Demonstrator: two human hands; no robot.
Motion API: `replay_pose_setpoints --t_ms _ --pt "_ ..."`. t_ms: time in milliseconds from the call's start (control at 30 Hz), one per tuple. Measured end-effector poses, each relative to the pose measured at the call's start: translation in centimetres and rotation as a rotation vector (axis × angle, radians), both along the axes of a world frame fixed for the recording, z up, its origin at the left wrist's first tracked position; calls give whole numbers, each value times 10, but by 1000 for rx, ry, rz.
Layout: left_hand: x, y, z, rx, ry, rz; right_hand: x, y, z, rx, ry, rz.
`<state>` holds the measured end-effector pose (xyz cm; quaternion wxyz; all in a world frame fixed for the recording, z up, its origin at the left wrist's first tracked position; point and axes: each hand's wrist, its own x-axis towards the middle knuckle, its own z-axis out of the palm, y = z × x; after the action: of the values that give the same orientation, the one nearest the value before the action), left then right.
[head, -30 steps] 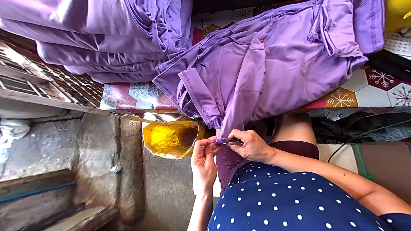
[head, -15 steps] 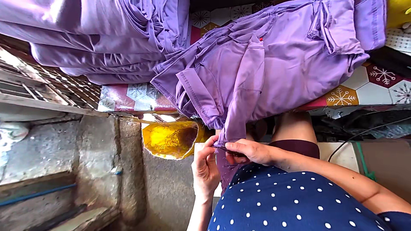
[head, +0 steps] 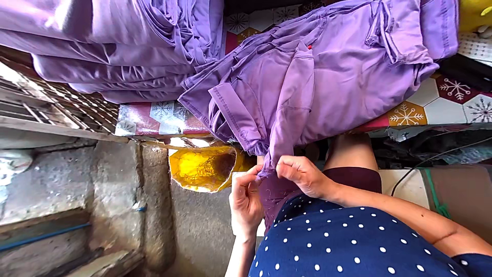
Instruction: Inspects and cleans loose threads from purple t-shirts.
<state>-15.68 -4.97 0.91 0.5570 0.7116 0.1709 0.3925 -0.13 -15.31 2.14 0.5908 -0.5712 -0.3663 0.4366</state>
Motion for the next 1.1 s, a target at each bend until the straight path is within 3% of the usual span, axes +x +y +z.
replay_pose_setpoints --t_ms 67,167,333,433,500,567,633,700,800,867,967,1100 --pt "2 -2 3 -76 24 -10 1 2 -11 74 -332 -95" --pt "6 -4 6 -124 77 51 1 6 -20 173 -491 -132" --pt "11 6 15 -500 -1 164 2 4 -19 183 -255 -165" --pt "0 38 3 -422 101 344 3 3 -21 176 -133 -161" --pt "-18 78 -24 -235 360 577 2 3 -20 145 -60 -166" --pt "-47 115 -54 -21 909 740 1 3 -20 122 -39 -172" --pt "-58 126 -54 -74 1373 537 0 4 -20 116 -72 -173" --pt "-50 103 -42 -125 1238 327 1 5 -21 134 -155 -186" --pt "-17 35 -10 -672 765 -88 1 5 -21 167 -347 -202" --pt "3 5 -2 -1002 434 -237 0 6 -20 196 -522 -209" --pt "33 -10 5 -1191 112 -58 3 4 -21 277 -830 -274" --pt "51 -1 16 -1131 33 327 15 -7 -28 273 -1064 -365"
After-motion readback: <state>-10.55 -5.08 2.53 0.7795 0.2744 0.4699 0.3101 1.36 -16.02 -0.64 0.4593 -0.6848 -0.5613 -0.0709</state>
